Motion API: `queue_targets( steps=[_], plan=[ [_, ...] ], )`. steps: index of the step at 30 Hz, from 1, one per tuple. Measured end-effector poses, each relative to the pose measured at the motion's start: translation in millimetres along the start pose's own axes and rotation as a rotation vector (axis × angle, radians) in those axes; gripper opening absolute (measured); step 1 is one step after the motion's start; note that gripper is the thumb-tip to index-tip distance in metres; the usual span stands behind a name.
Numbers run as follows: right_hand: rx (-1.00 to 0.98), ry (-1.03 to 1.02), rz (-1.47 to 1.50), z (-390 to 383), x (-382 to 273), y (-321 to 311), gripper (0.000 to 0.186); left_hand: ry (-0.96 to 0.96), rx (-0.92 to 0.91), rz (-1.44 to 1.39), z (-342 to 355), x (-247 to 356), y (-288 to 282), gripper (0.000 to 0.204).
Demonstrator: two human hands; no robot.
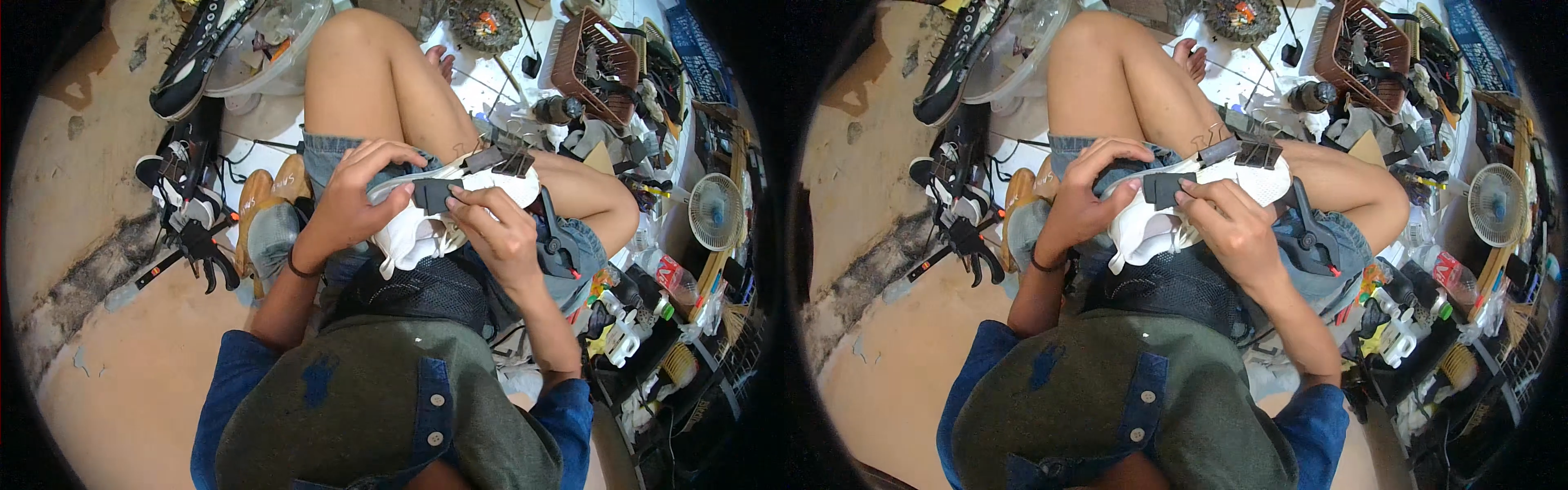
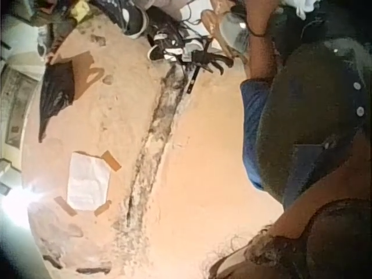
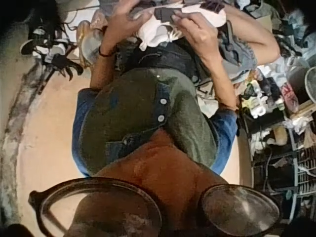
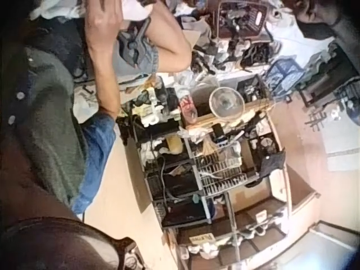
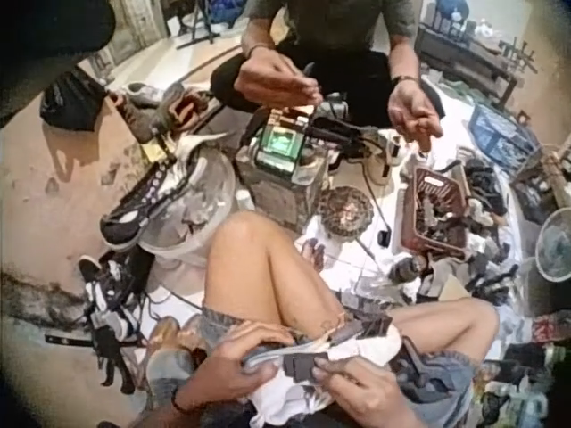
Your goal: Repairing a white sneaker using clamps and binder clips.
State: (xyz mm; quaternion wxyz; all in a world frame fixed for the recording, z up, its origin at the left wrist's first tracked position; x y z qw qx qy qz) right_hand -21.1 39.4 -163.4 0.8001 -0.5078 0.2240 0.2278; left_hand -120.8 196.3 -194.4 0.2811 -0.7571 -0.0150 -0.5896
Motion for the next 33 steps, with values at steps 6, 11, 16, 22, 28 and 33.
queue_targets(
  steps=[6,11,16,22,28,33],
  plan=[
    [0.165,0.098,0.022,-12,5,7,0.017,-0.092,-0.092,0.318,8,17,18,0.042],
    [0.133,0.156,0.065,-14,5,7,0.020,-0.022,-0.188,0.575,5,15,30,0.052],
    [0.117,0.127,0.092,-20,10,12,0.022,-0.011,-0.039,0.184,-8,16,24,0.051],
    [0.151,0.155,0.098,-17,11,6,0.022,-0.086,0.057,0.128,-22,7,19,0.027],
    [0.156,0.188,0.124,-18,13,5,0.026,-0.062,0.033,0.102,-14,14,17,0.016],
    [0.174,0.164,0.098,-16,10,2,0.031,-0.105,-0.046,-0.126,-13,4,20,0.015]
  ],
)
Point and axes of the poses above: each hand's wrist, its own z-axis towards the middle knuckle, its own y-axis out of the palm, x = y × z, the point moved 7 cm from there along z, towards the middle knuckle, and after that the axes turned 11 degrees about -y, right-handed, at the moved point
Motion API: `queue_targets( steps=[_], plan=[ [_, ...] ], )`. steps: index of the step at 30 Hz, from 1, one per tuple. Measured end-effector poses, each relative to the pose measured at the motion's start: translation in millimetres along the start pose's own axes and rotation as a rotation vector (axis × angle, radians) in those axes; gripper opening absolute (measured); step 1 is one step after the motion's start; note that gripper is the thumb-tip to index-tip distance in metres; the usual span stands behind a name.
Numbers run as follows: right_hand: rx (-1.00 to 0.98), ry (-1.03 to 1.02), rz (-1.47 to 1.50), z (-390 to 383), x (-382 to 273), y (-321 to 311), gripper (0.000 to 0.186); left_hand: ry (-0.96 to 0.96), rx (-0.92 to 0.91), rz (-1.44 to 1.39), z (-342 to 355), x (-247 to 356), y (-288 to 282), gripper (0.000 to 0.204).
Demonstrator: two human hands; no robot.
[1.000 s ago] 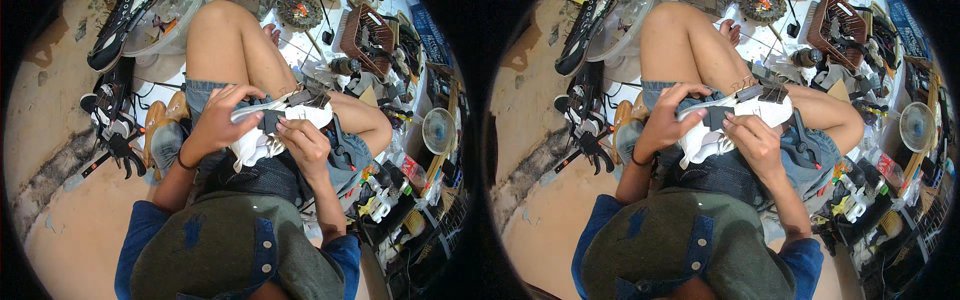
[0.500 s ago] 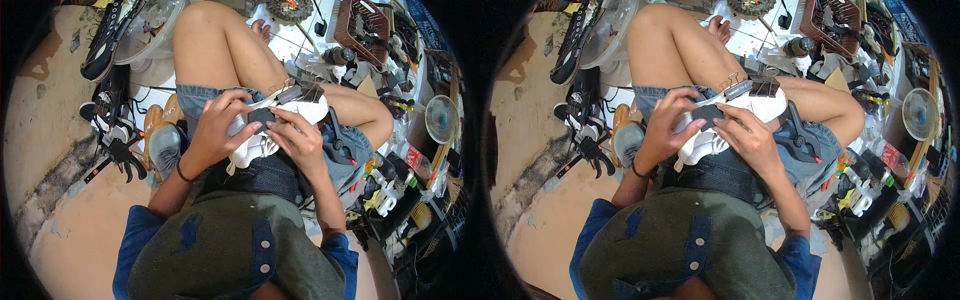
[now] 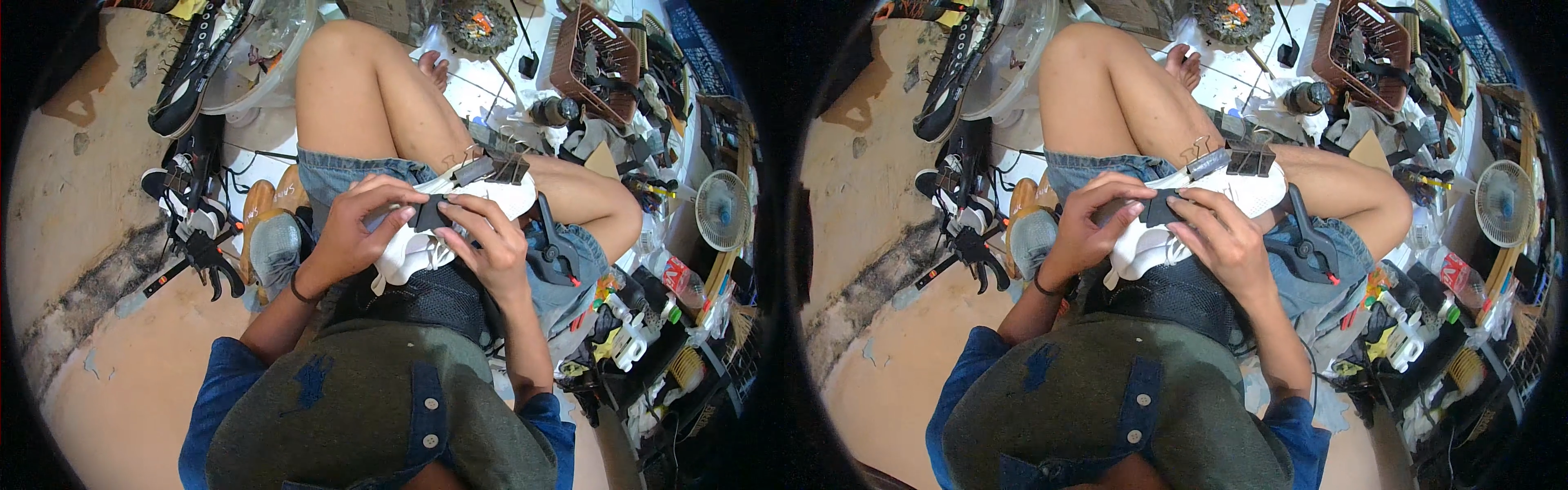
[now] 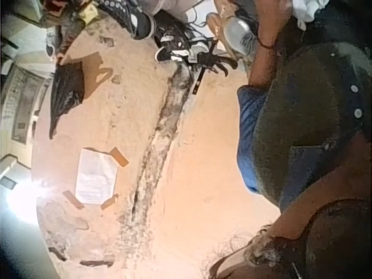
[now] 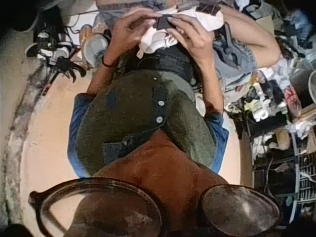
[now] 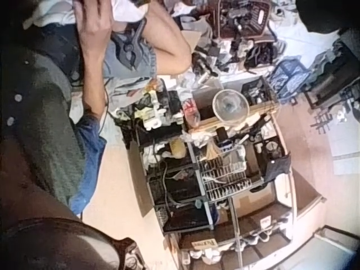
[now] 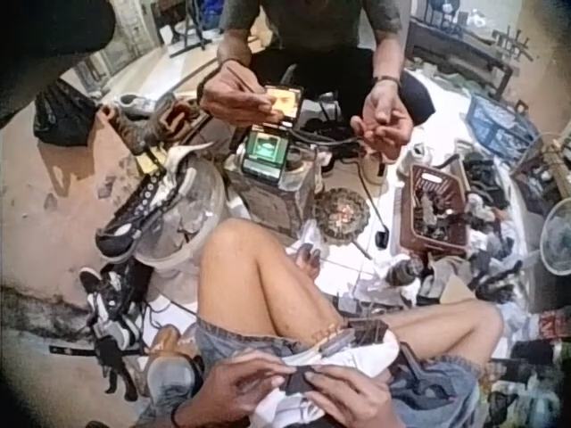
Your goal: Repairing a white sneaker using clamps and binder clips.
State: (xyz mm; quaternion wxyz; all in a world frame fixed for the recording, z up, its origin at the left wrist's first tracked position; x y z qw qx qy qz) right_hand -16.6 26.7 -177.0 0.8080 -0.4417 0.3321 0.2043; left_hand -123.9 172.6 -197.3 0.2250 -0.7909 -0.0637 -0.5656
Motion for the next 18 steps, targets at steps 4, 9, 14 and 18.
queue_targets(
  steps=[4,9,14,18],
  plan=[
    [0.000,0.013,0.030,1,3,3,0.032,-0.186,0.011,-0.173,-4,-7,0,0.012],
    [-0.046,-0.016,0.084,3,6,5,0.031,-0.069,-0.043,-0.127,0,-15,1,0.012],
    [-0.095,-0.002,0.118,4,10,5,0.031,-0.106,-0.152,0.036,17,-3,0,0.027],
    [-0.125,0.003,0.125,5,11,10,0.032,-0.039,-0.140,0.304,22,3,6,0.053]
  ],
)
Point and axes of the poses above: each hand's wrist, its own z-axis towards the middle knuckle, its own y-axis out of the palm, x = y × z, the point moved 7 cm from there along z, towards the middle knuckle, and after that the axes turned 11 degrees about -y, right-handed, at the moved point
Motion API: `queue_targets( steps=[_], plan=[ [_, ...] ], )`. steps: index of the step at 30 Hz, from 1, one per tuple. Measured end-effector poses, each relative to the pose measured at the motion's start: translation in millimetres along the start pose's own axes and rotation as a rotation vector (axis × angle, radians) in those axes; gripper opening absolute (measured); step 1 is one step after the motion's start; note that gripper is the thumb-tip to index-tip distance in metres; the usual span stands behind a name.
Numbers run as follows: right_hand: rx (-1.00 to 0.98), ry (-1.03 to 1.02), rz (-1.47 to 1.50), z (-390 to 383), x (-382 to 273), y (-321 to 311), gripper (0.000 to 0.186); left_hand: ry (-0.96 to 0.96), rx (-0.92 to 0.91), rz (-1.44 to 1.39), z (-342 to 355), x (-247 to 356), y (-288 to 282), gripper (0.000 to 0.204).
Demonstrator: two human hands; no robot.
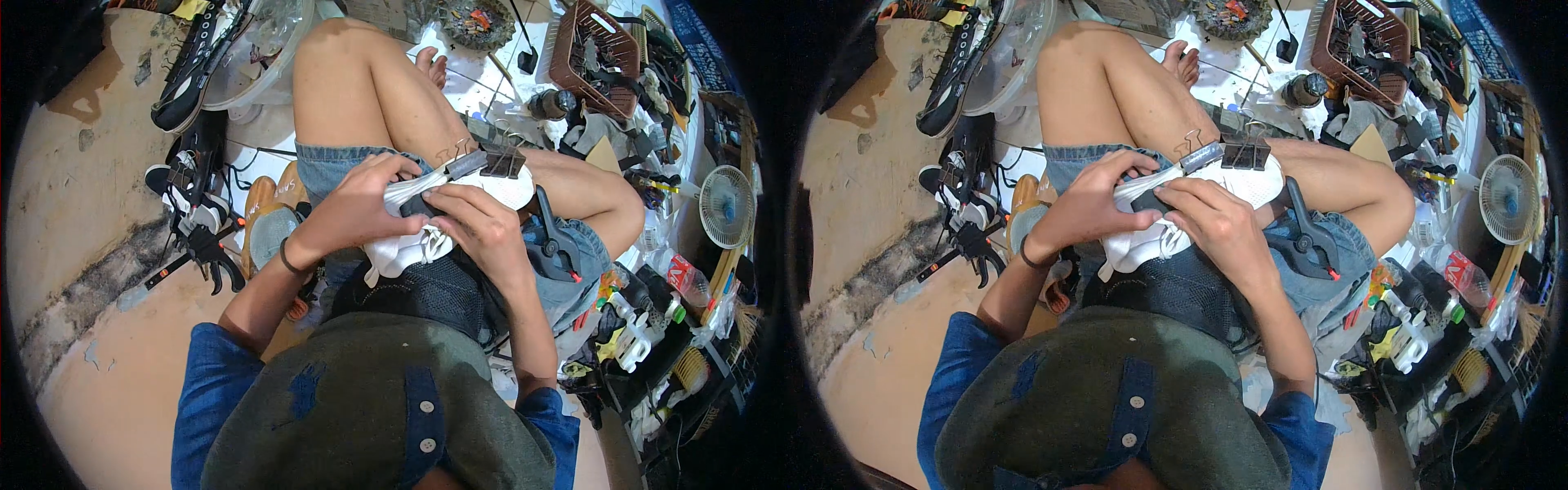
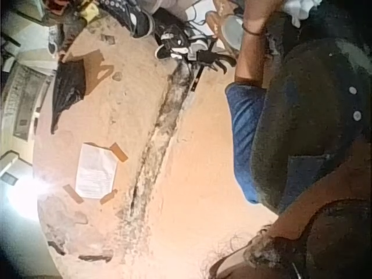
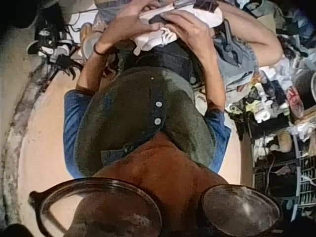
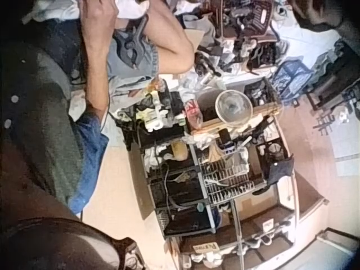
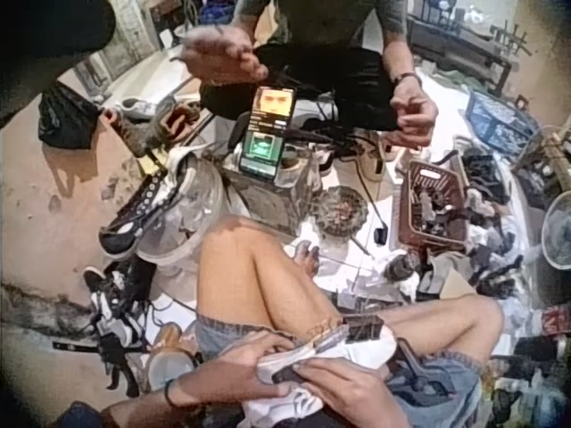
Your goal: Repairing a white sneaker using clamps and binder clips.
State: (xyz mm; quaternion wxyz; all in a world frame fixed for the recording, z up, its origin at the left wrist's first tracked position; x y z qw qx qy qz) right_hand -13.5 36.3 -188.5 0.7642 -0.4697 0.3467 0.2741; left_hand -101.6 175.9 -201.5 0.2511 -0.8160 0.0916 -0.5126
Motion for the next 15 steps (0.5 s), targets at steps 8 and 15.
queue_targets(
  steps=[8,15],
  plan=[
    [0.010,0.067,-0.011,-5,-7,-3,0.031,-0.069,-0.115,0.233,-1,-1,24,0.065],
    [0.087,0.028,-0.063,-23,-13,-6,0.027,-0.118,-0.060,0.204,-8,10,27,0.061]
  ],
)
Point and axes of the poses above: each hand's wrist, its own z-axis towards the middle knuckle, its own y-axis out of the palm, x = y × z, the point moved 7 cm from there along z, towards the middle knuckle, and after that the axes turned 11 degrees about -y, right-handed, at the moved point
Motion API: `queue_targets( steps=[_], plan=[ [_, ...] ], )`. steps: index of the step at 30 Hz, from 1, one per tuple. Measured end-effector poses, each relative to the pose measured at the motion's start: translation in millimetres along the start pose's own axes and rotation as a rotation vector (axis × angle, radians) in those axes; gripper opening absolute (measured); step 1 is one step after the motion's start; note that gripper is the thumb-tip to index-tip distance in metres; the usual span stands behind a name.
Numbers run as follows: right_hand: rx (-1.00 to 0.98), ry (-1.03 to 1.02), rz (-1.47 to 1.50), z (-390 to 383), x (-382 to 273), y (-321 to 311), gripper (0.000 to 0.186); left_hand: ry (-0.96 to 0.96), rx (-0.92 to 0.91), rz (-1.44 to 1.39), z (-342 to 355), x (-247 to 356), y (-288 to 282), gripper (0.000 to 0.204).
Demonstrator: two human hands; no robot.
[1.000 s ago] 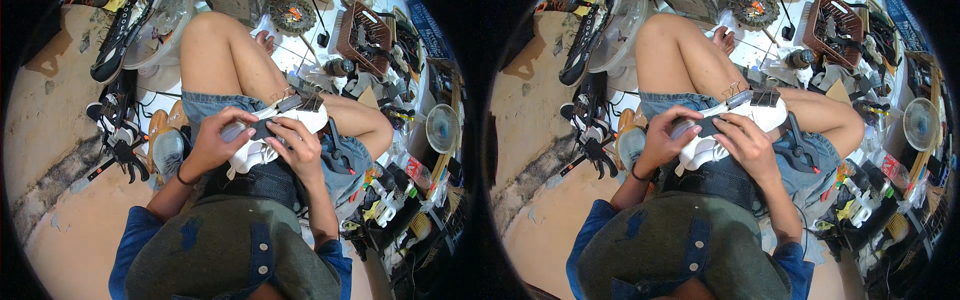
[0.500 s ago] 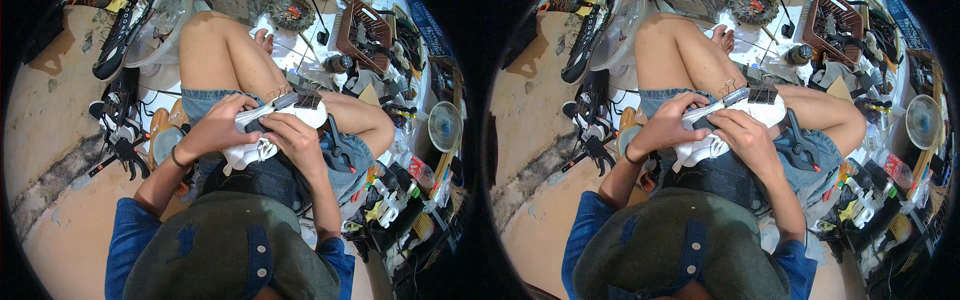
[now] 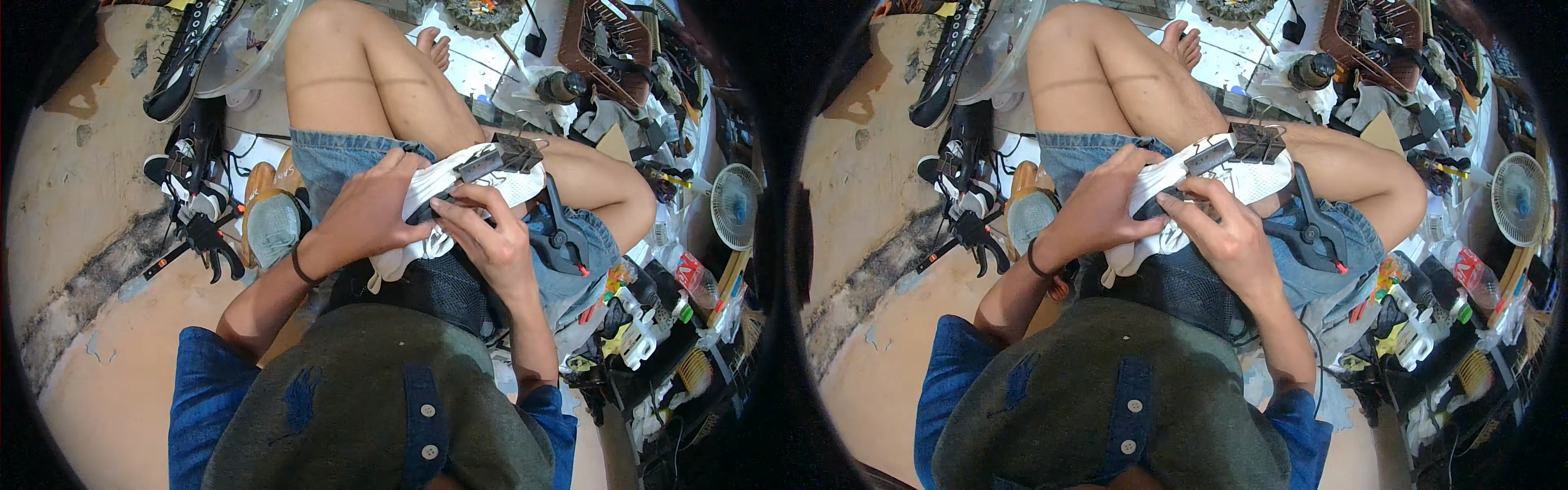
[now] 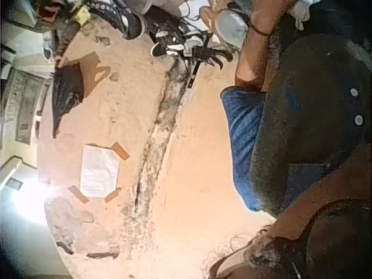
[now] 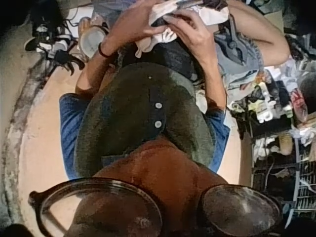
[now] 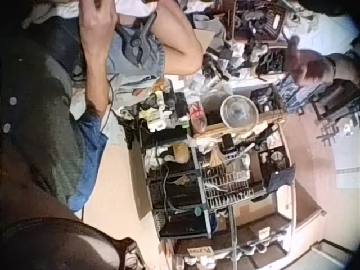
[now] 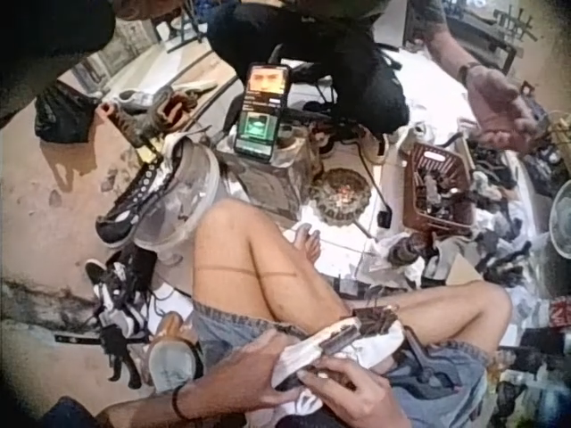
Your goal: Repairing a white sneaker using clamps and binder clips.
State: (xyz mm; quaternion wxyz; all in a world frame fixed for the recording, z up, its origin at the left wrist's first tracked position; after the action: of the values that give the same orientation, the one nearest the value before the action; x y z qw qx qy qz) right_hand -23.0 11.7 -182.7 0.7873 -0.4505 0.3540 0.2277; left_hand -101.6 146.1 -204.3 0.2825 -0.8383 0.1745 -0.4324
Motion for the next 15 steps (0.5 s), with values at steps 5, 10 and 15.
queue_targets(
  steps=[5,10,15],
  plan=[
    [0.200,0.093,-0.306,-42,5,-72,0.021,-0.049,-0.027,0.028,-5,8,-3,0.064],
    [-0.130,0.393,-0.546,-77,35,-82,0.082,0.003,0.033,0.054,-8,17,-6,0.059],
    [-0.243,0.592,-0.782,-75,53,-66,0.111,0.051,0.125,0.103,-12,25,-16,0.054]
  ],
)
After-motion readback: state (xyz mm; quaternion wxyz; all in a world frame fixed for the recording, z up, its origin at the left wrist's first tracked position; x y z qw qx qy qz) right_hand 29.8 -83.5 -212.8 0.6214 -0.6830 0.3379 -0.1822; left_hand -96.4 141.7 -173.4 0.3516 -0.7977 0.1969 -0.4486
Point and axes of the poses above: each hand's wrist, its own z-axis towards the middle knuckle, its own y-axis out of the palm, x = y × z, the point moved 7 cm from there along z, towards the middle knuckle, and after that the axes turned 11 degrees about -y, right-handed, at the moved point
